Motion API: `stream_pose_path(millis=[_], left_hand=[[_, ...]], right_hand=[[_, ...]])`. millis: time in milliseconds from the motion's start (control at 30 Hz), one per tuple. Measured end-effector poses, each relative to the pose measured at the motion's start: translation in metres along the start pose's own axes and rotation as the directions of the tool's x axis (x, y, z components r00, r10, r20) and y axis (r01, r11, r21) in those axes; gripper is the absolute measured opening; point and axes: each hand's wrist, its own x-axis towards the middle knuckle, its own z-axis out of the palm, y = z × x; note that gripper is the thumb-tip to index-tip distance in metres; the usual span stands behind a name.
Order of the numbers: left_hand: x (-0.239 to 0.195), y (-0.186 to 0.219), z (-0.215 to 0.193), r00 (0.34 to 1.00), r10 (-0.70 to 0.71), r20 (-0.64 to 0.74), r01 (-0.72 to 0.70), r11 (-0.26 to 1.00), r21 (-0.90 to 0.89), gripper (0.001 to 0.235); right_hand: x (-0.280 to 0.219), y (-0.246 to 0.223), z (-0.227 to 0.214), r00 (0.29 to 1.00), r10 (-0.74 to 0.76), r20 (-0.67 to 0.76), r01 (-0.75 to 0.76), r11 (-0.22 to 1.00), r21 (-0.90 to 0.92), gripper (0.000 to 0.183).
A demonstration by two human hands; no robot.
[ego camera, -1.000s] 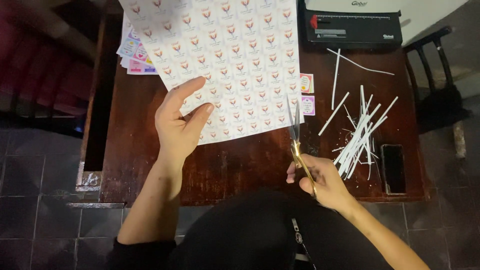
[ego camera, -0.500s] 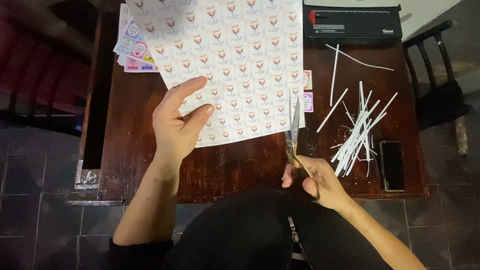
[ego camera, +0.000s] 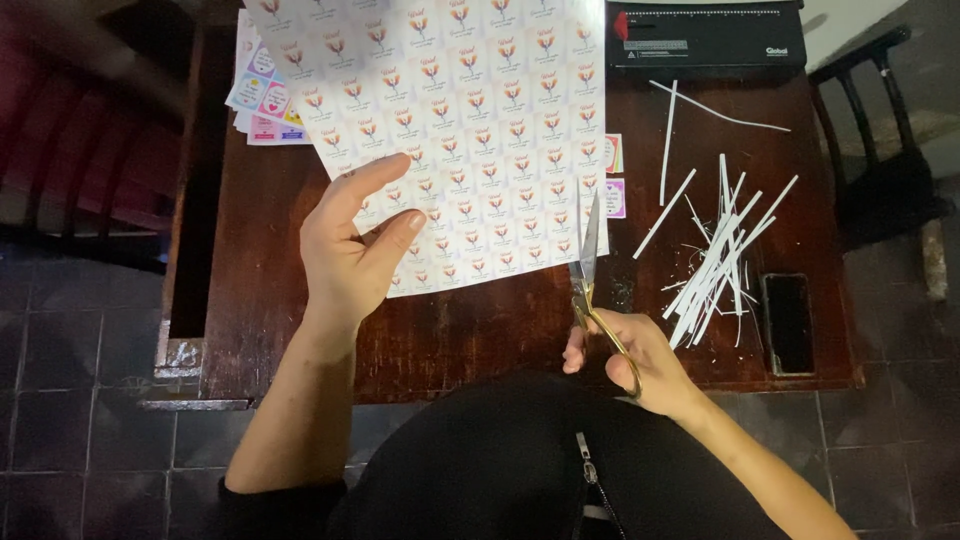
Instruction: The person sits at a table and uses scissors to cut a sheet of paper printed with a grid of small labels. They hold the paper with one hand and cut along the printed lines with the other, separating the labels into strips.
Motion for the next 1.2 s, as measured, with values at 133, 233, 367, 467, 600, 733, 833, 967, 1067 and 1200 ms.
stream_pose_path(millis=[133, 233, 367, 467, 600, 733, 833, 967, 1067, 1200], left_hand=[[0.0, 0.001, 0.0, 1.0, -0.003, 0.001, 0.003, 1.0, 0.022, 0.044], [-0.001, 0.001, 0.0, 1.0, 0.016, -0.005, -0.016, 0.999, 0.05, 0.044], [-0.001, 0.003, 0.0, 0.999, 0.04, -0.011, -0.039, 0.997, 0.073, 0.043], [-0.001, 0.001, 0.0, 0.999, 0.051, -0.017, -0.049, 0.994, 0.094, 0.044], [-0.001, -0.004, -0.002, 0.995, 0.094, -0.029, -0.089, 0.986, 0.139, 0.045], [-0.001, -0.008, -0.003, 0.991, 0.127, -0.03, -0.121, 0.981, 0.149, 0.045], [-0.001, -0.01, -0.003, 0.991, 0.124, -0.039, -0.119, 0.985, 0.126, 0.044], [0.0, -0.013, -0.004, 0.992, 0.117, -0.048, -0.11, 0.986, 0.126, 0.045], [0.0, -0.015, -0.004, 0.99, 0.136, -0.047, -0.128, 0.981, 0.143, 0.046], [0.0, -0.016, -0.004, 0.991, 0.125, -0.053, -0.118, 0.986, 0.115, 0.046]], right_hand=[[-0.003, 0.007, 0.0, 1.0, 0.0, -0.015, 0.0, 1.0, 0.006, 0.087], [-0.004, 0.011, 0.0, 0.999, -0.005, -0.041, 0.005, 1.0, -0.019, 0.084], [-0.006, 0.015, 0.001, 0.997, -0.006, -0.079, 0.002, 0.998, -0.062, 0.081], [-0.006, 0.017, 0.002, 0.996, -0.011, -0.087, 0.006, 0.998, -0.056, 0.078], [-0.008, 0.021, 0.003, 0.995, -0.022, -0.1, 0.021, 1.0, -0.016, 0.071], [-0.008, 0.027, 0.003, 0.993, -0.048, -0.107, 0.052, 0.998, 0.031, 0.062], [-0.008, 0.034, 0.002, 0.991, -0.063, -0.121, 0.067, 0.997, 0.03, 0.049], [-0.008, 0.03, 0.001, 0.985, 0.003, -0.173, -0.013, 0.998, -0.055, 0.031], [-0.008, 0.027, 0.002, 0.979, 0.022, -0.203, -0.042, 0.995, -0.095, 0.023], [-0.006, 0.025, 0.005, 0.973, 0.019, -0.229, -0.03, 0.998, -0.046, 0.019]])
